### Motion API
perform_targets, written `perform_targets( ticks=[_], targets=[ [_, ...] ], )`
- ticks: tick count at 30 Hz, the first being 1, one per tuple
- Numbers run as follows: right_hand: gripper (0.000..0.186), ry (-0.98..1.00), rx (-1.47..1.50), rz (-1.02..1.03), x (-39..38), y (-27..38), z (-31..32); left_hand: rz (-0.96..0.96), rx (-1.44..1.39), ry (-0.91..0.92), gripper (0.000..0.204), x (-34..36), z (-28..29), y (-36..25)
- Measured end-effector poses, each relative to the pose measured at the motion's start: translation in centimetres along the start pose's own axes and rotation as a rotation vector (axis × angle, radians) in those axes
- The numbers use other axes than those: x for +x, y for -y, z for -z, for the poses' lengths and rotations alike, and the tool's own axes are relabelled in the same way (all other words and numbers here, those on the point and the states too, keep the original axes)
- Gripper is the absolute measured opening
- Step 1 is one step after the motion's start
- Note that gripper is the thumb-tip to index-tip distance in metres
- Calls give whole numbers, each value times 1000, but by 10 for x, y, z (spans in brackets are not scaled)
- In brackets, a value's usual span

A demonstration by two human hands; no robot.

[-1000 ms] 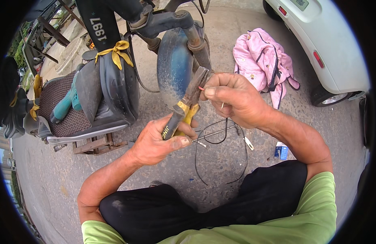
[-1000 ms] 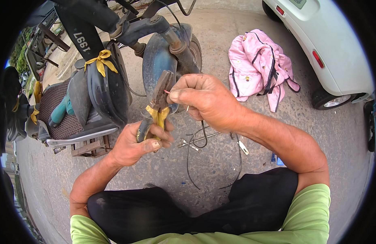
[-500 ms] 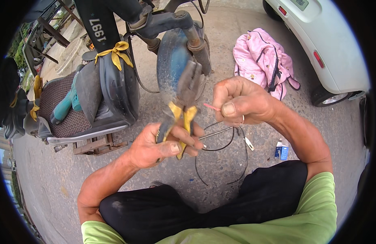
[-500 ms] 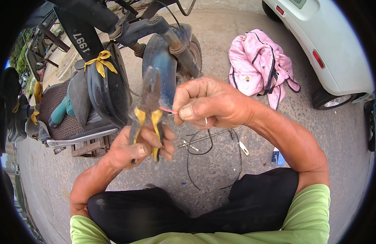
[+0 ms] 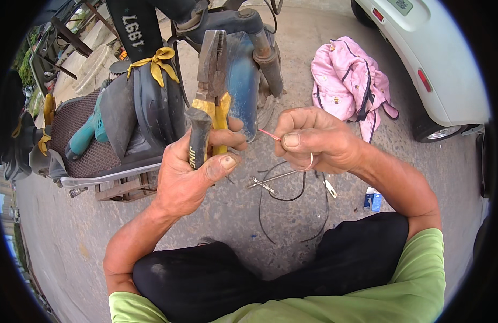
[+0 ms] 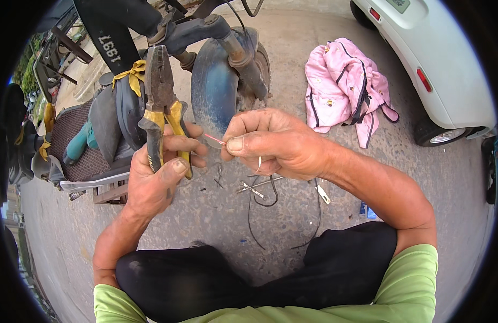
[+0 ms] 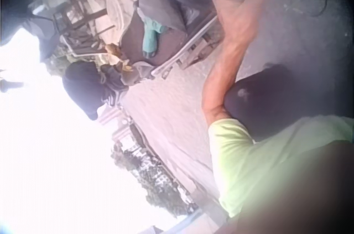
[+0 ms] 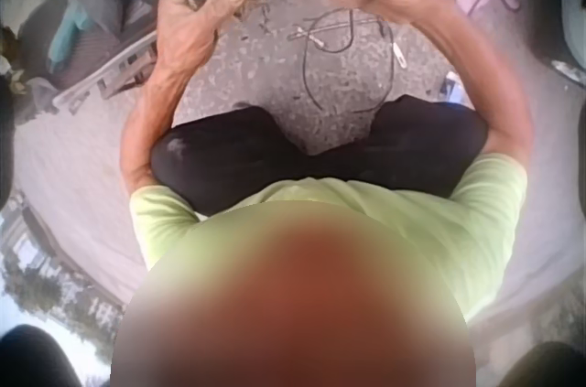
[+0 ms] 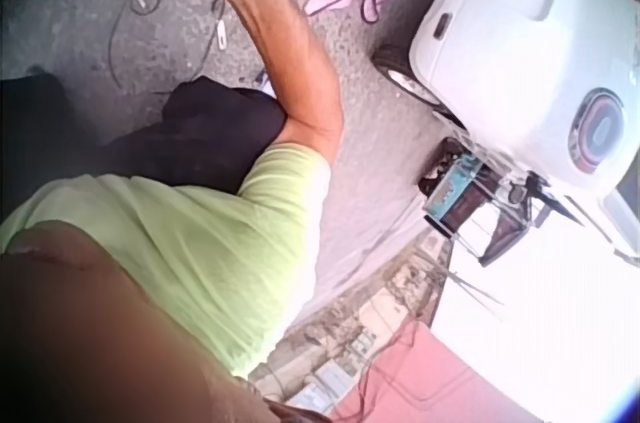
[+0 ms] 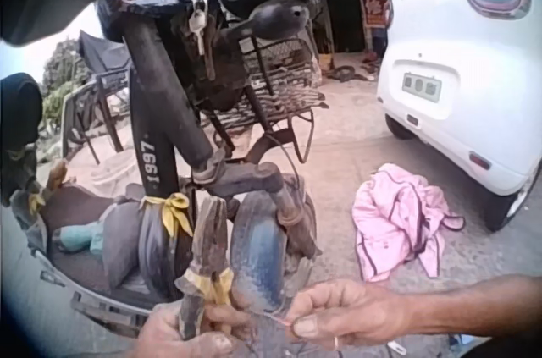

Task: The person strips insulation from wires using pliers, twists the exposed strands together, and secures the connection with electrical tape. They then use a multimeter to test the electrical continuity of the repaired wiring on a scooter.

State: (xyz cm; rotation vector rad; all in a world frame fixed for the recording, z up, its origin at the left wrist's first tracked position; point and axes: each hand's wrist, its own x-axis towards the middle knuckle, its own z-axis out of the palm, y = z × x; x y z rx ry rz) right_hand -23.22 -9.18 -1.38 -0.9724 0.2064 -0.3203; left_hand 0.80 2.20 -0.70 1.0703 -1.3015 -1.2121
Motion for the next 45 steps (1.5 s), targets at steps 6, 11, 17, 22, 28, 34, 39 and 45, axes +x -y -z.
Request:
perform_targets(
  ticks=[6, 11, 17, 22, 28, 34, 39, 45],
  targets=[
    [23, -13, -12, -85, 5, -8, -12, -6, -7, -25, 41, 6, -6, -2],
    [23, -36, -86, -102, 5, -11, -16, -84, 97, 15, 26, 5, -6, -2],
    [19, -121, -328, -132, 6, -9, -24, -64, 80, 20, 18, 4, -8, -4],
    [17, -102, -592, -45, 3, -7, -28, -50, 189, -4, 21, 5, -12, -4],
    [16, -148, -559, 18, 3, -12, -27, -13, 85, -52, 28, 6, -14, -2],
    [17, -190, -456, 64, 5, -12, -25, 121, -37, -3, 47, 2, -4, 5],
    [17, -176, -451, 87, 5, -14, -21, 99, -59, 18, 38, 4, -10, 3],
    [17, -152, -451, 110, 6, -17, -24, 43, -102, 9, 26, 7, -13, 7]
  ],
)
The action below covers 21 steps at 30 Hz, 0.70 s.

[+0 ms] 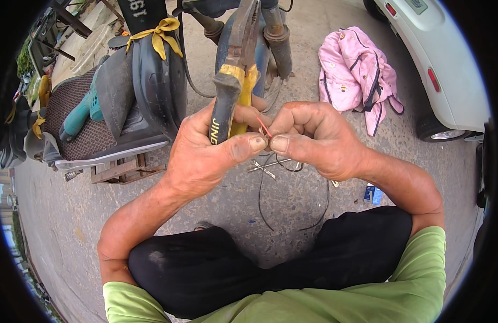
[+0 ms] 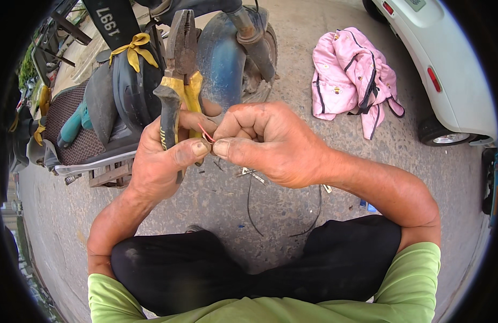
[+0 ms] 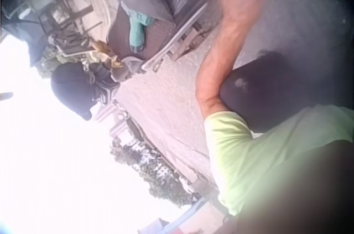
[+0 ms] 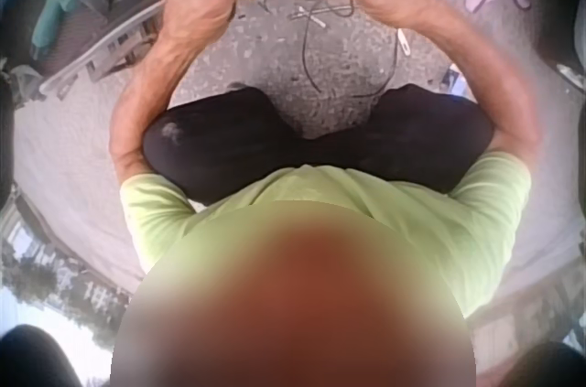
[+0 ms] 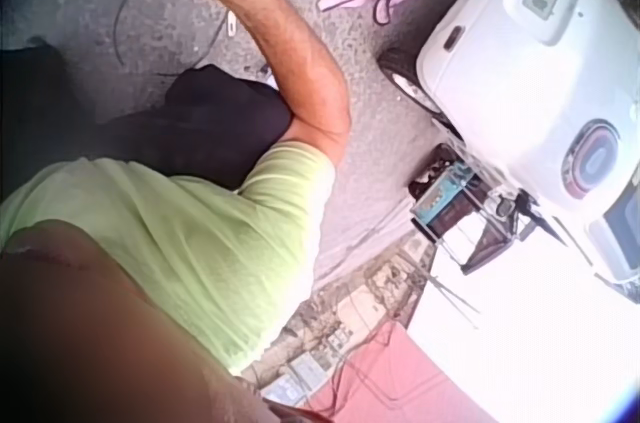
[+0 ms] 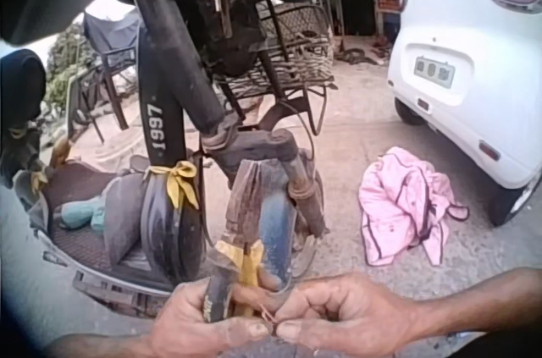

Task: The person strips insulation from wires using pliers, twists the exposed strands together, and secures the connection with electrical tape. They then use a multimeter to test the electrical continuity of the repaired wiring on a scooter.

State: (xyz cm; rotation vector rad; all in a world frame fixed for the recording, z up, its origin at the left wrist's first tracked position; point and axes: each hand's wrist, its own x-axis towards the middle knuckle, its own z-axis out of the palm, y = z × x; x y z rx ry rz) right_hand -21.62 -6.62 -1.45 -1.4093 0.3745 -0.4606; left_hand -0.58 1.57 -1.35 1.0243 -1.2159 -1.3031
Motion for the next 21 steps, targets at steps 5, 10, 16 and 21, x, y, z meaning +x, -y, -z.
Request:
perform_targets(
  ticks=[5, 10, 16, 21],
  targets=[
    [17, -32, 4, 3, 1, -3, 0, 34, -43, 4, 22, 0, 0, -1],
    [17, -13, 88, -21, 1, 1, 0, 73, -87, -21, 18, -2, -1, 0],
    [17, -39, 96, -37, 0, 2, -2, 66, -9, 34, 18, -3, 6, 2],
    [19, -54, 68, -59, 1, 4, 0, -55, -41, 36, 17, -4, 3, 4]
  ],
)
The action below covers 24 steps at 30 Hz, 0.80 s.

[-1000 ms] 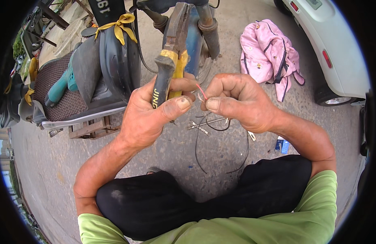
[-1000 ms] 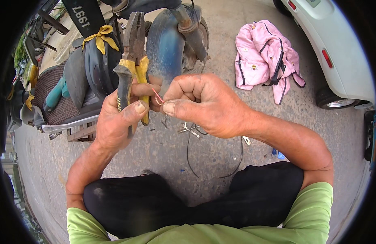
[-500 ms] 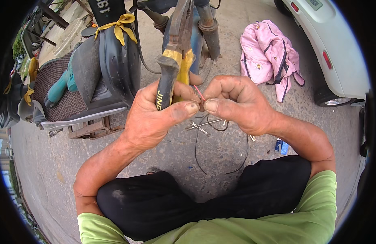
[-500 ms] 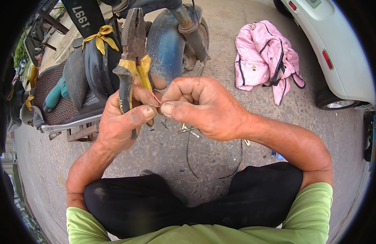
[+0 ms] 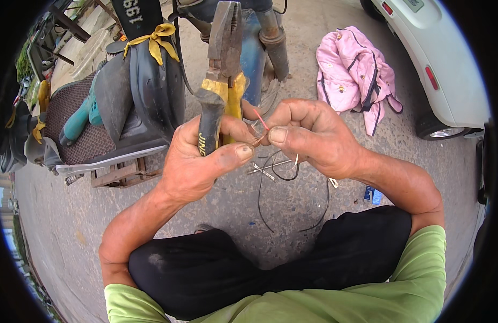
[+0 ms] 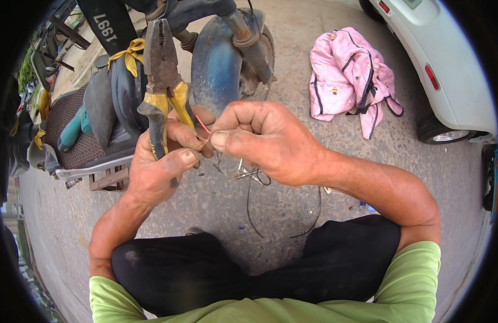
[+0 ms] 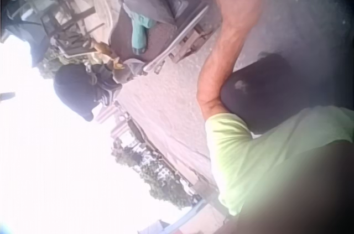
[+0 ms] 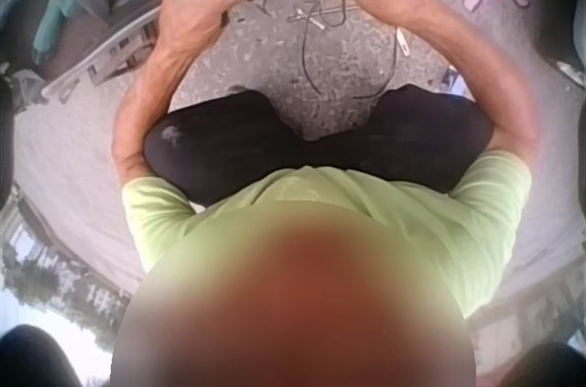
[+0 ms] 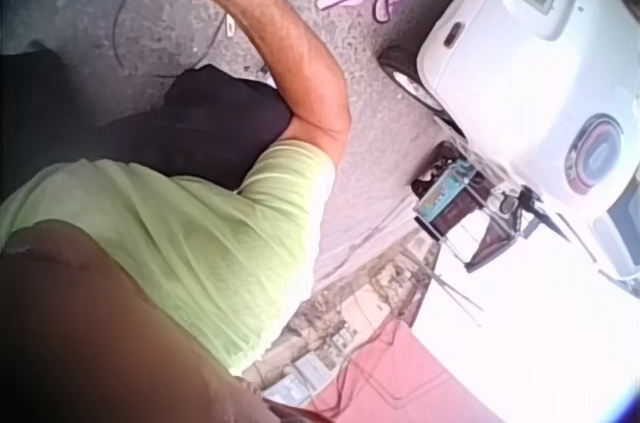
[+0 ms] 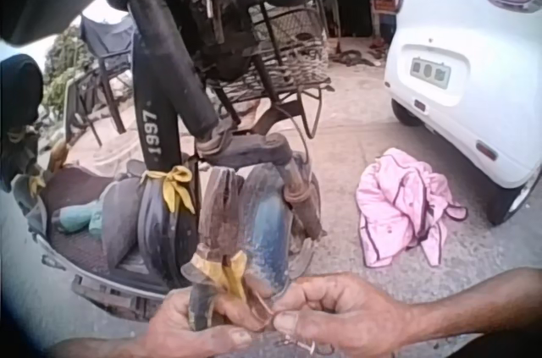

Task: The person strips insulation from wires using pliers, twists the exposed strands together, and secures the connection with electrical tape. They then use a multimeter to test the electrical continuity of the repaired wiring on a scooter.

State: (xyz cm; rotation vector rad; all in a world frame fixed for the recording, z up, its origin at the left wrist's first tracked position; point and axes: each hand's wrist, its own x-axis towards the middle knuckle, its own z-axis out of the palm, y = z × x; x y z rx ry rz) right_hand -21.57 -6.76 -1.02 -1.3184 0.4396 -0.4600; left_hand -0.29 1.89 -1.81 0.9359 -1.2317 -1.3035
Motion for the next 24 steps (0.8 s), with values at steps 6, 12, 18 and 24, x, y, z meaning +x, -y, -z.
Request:
perform_targets(
  ticks=[6, 12, 18, 24],
  targets=[
    [18, -29, 70, 0, -1, -1, 6, 36, 104, -36, 21, 0, 13, -1],
    [17, -46, 29, 33, -1, 4, 5, 169, 247, -120, 28, 0, 9, -2],
    [17, -33, -23, 37, 0, -5, 2, 102, 19, -89, 33, 8, -1, -6],
    [18, -45, -46, 52, 1, -7, -5, 84, 51, -97, 24, 5, -3, -2]
  ],
)
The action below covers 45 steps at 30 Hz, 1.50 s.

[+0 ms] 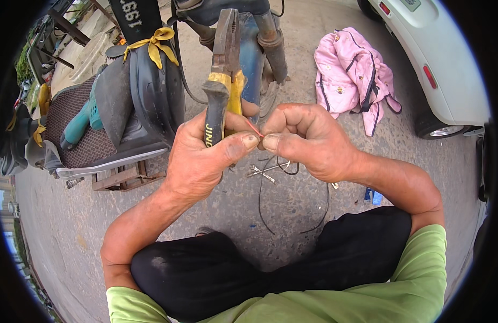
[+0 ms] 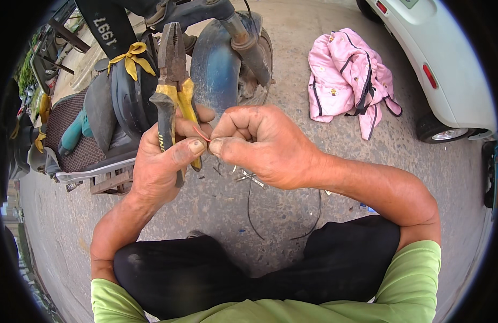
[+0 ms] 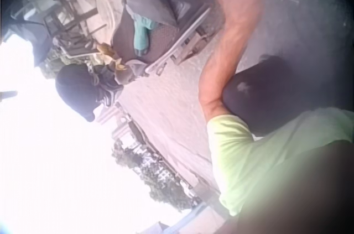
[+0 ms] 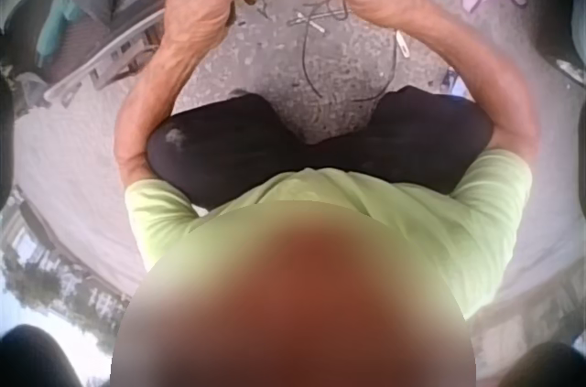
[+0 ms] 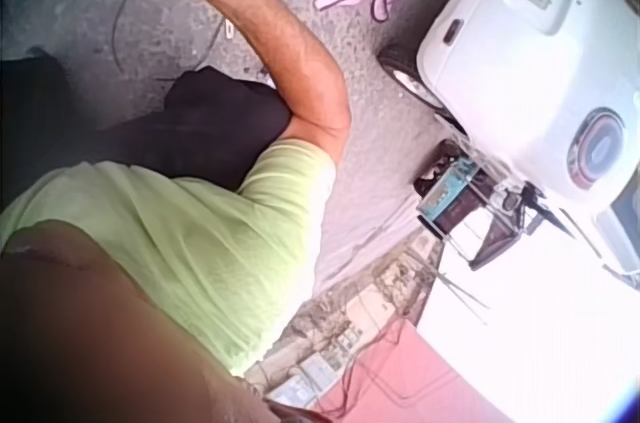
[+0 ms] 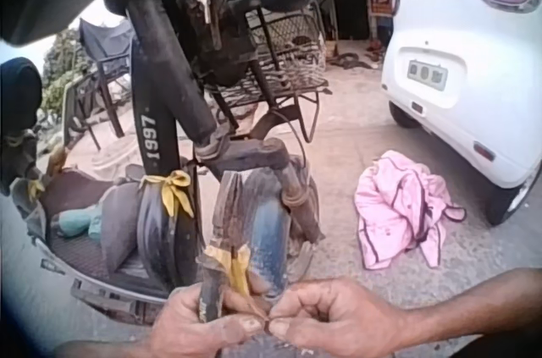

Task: The person strips insulation from wires using pliers, twists the exposed strands together, and secures the connection with electrical tape. They then use a multimeter to test the electrical continuity of the repaired wiring on a scooter.

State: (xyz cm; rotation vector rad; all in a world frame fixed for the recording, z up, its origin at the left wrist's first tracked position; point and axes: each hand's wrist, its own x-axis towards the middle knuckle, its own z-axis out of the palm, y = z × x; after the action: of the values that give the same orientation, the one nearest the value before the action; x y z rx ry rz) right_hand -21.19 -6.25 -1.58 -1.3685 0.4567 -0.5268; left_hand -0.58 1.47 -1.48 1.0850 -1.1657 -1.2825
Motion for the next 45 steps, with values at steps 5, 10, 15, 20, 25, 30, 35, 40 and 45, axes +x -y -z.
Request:
perform_targets(
  ticks=[5, 10, 15, 20, 25, 30, 35, 40, 45],
  targets=[
    [18, -35, -10, -59, 0, 5, 1, -73, 134, 6, 18, -3, -2, -4],
    [18, -68, 8, -78, 0, 5, 0, -180, 329, -3, 15, -6, -1, -1],
    [18, -101, -21, 15, 1, 3, 9, -106, 327, 66, 14, -11, 2, 4],
    [16, -124, 5, 27, -2, 12, 18, 26, 208, 107, 24, -16, 15, 17],
    [16, -157, 15, 78, -2, 14, 20, 29, 199, 236, 29, -17, 16, 23],
    [18, -121, -22, 53, -2, 20, 22, 25, 229, 306, 32, -15, 15, 19],
    [19, -52, 9, 28, -3, 27, 18, 10, 276, 339, 35, -14, 13, 18],
    [20, -70, -42, -1, -3, 30, 17, -80, 443, 329, 37, -13, 11, 15],
    [22, -123, -150, -45, -2, 27, 19, -173, 614, 269, 35, -11, 8, 13]
  ],
)
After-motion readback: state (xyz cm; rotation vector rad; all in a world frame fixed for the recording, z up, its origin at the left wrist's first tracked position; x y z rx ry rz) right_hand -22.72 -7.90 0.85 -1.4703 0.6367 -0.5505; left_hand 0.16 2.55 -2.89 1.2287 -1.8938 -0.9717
